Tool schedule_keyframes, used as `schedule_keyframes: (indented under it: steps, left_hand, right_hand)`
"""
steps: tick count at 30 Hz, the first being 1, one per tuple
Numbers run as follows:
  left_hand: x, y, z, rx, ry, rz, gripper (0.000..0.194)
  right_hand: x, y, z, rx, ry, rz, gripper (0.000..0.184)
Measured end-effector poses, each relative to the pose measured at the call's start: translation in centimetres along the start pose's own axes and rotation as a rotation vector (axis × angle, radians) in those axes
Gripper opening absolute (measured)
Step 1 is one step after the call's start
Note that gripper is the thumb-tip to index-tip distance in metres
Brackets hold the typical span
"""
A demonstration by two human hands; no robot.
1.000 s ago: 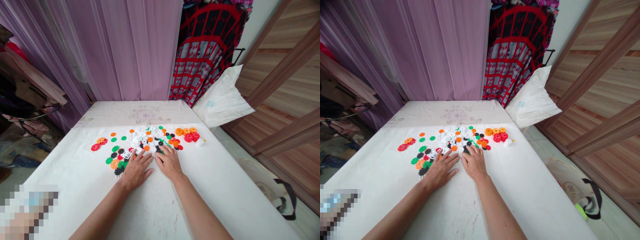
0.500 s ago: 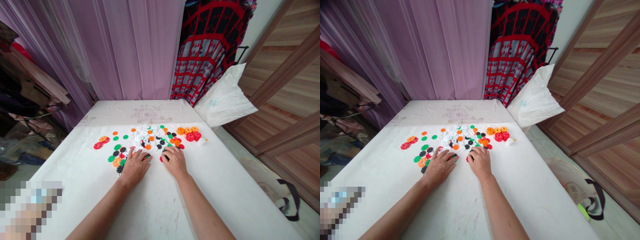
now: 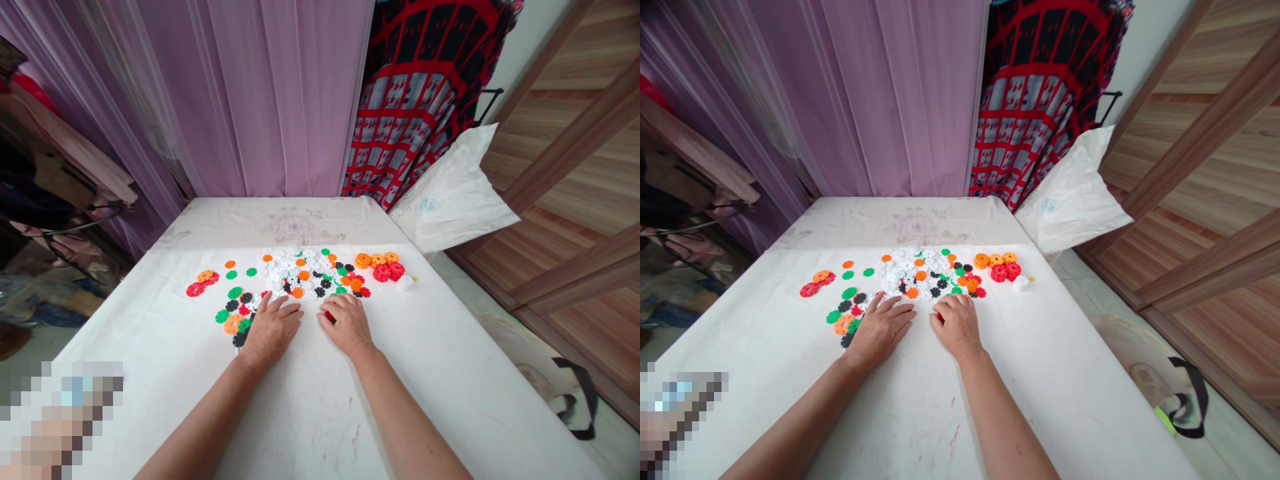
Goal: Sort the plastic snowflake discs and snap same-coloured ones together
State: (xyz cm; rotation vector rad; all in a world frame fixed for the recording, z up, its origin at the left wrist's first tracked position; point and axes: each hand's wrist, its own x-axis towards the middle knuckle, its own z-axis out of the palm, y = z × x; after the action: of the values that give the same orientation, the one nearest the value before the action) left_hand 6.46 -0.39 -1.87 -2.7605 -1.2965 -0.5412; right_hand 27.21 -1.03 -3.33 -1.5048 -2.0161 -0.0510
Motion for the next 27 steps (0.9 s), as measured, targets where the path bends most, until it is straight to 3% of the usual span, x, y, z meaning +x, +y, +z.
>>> schedule_keyframes:
  steps: [10, 15, 22, 27]
  left_hand:
    - [-1.5, -3.1, -0.2, 0.000, 0.152, -0.142, 0.027]
    - [-1.6, -4.3, -0.8, -0.032, 0.185, -0.298, 0.028]
    - [-0.8, -6.6, -0.3, -0.133, 0.208, -0.488, 0.033]
    - [-1.0, -7.5, 0.1, -0.250, 0.263, -0.506, 0.031]
  right_hand:
    - [-0.8, 1.0, -0.5, -0.148, 0.057, 0.134, 0.017]
    - [-0.2, 1.0, -0.6, -0.137, 0.132, 0.161, 0.016]
    - [2.4, -1.4, 0.7, -0.140, -0.063, 0.177, 0.023]
    - [2.7, -2.0, 1.5, -0.178, -0.126, 0.200, 0.027]
